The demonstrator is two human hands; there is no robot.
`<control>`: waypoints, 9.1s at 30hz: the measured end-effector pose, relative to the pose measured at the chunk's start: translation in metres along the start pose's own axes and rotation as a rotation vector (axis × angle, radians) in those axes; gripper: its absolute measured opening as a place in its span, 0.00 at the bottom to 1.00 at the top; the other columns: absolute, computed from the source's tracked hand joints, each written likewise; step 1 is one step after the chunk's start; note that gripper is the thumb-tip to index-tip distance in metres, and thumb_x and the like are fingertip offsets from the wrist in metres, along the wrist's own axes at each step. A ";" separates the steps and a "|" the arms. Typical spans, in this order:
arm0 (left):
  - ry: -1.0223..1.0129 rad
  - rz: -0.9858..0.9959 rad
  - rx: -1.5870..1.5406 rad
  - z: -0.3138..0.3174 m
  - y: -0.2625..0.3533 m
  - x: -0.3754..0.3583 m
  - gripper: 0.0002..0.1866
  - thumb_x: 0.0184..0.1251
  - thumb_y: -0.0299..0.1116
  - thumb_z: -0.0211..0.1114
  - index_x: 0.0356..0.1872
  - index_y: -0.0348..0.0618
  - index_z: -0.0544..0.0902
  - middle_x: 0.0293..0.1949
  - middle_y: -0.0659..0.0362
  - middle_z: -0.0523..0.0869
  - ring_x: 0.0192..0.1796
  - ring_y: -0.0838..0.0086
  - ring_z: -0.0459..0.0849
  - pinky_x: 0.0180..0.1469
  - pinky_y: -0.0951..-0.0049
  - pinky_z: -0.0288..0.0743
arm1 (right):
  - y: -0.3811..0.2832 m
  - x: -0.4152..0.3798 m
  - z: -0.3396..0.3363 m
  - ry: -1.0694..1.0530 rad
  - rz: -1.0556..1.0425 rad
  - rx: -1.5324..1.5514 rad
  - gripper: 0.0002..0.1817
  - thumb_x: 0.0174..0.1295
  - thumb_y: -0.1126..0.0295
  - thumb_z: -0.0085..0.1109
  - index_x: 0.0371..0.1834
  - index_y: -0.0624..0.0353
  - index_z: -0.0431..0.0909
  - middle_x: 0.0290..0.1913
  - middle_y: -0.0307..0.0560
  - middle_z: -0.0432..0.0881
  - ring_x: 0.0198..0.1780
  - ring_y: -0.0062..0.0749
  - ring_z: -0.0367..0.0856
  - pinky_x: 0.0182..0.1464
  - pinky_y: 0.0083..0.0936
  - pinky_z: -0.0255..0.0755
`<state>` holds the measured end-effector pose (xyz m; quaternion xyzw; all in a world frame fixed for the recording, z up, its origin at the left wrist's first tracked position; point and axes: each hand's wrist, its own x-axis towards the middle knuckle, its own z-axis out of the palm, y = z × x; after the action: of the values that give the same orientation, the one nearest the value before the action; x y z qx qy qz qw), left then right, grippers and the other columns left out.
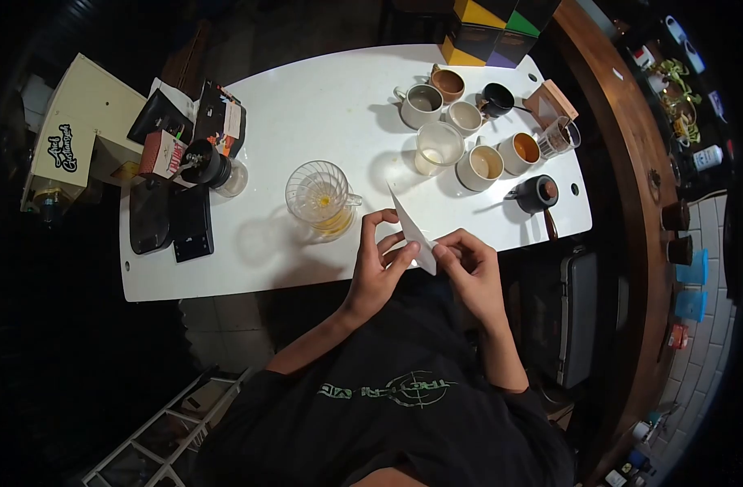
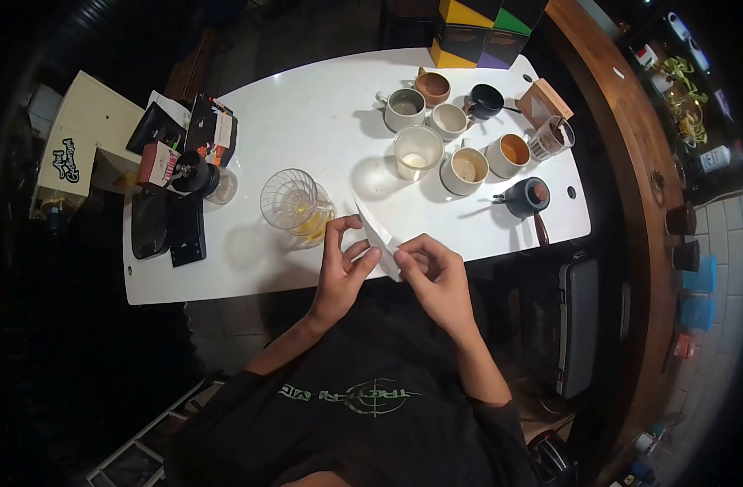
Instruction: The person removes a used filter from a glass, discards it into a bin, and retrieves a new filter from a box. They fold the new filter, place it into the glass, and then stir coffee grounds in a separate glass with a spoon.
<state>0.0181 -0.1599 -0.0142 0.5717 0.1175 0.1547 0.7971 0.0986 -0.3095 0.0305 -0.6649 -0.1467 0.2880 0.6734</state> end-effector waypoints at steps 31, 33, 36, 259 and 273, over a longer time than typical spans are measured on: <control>0.072 0.334 0.622 0.006 0.004 0.016 0.06 0.64 0.19 0.64 0.30 0.32 0.75 0.49 0.47 0.80 0.48 0.59 0.84 0.51 0.65 0.77 | -0.002 0.003 0.014 0.100 -0.464 -0.984 0.17 0.53 0.79 0.62 0.48 0.58 0.81 0.34 0.49 0.70 0.34 0.41 0.77 0.36 0.36 0.73; 0.075 0.347 0.627 0.008 0.002 0.015 0.06 0.62 0.19 0.65 0.30 0.32 0.76 0.52 0.48 0.79 0.52 0.57 0.82 0.53 0.63 0.76 | -0.005 0.005 0.014 0.090 -0.437 -1.032 0.16 0.54 0.77 0.63 0.48 0.57 0.81 0.35 0.49 0.70 0.35 0.42 0.76 0.37 0.37 0.73; 0.055 0.444 0.763 0.015 -0.001 0.012 0.07 0.58 0.21 0.67 0.29 0.34 0.76 0.53 0.49 0.79 0.53 0.55 0.80 0.55 0.60 0.75 | -0.002 0.008 0.011 0.123 -0.447 -1.032 0.13 0.56 0.76 0.63 0.46 0.59 0.80 0.35 0.49 0.71 0.35 0.43 0.78 0.36 0.38 0.74; -0.038 0.602 1.358 -0.148 0.064 0.022 0.20 0.54 0.48 0.76 0.43 0.46 0.87 0.49 0.63 0.83 0.64 0.66 0.74 0.76 0.47 0.55 | -0.039 0.143 0.133 -0.423 -0.919 -1.418 0.06 0.52 0.73 0.63 0.32 0.61 0.85 0.48 0.52 0.74 0.52 0.43 0.75 0.54 0.35 0.74; 0.048 0.621 1.323 -0.148 0.061 0.012 0.20 0.54 0.42 0.77 0.45 0.43 0.86 0.54 0.56 0.81 0.67 0.62 0.74 0.75 0.48 0.58 | -0.057 0.147 0.143 -0.856 -0.672 -1.460 0.08 0.55 0.80 0.57 0.35 0.64 0.85 0.39 0.56 0.86 0.43 0.50 0.87 0.48 0.39 0.81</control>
<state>-0.0319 -0.0082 -0.0033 0.9371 0.0361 0.2827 0.2018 0.1430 -0.1044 0.0692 -0.6845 -0.7161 0.1346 0.0213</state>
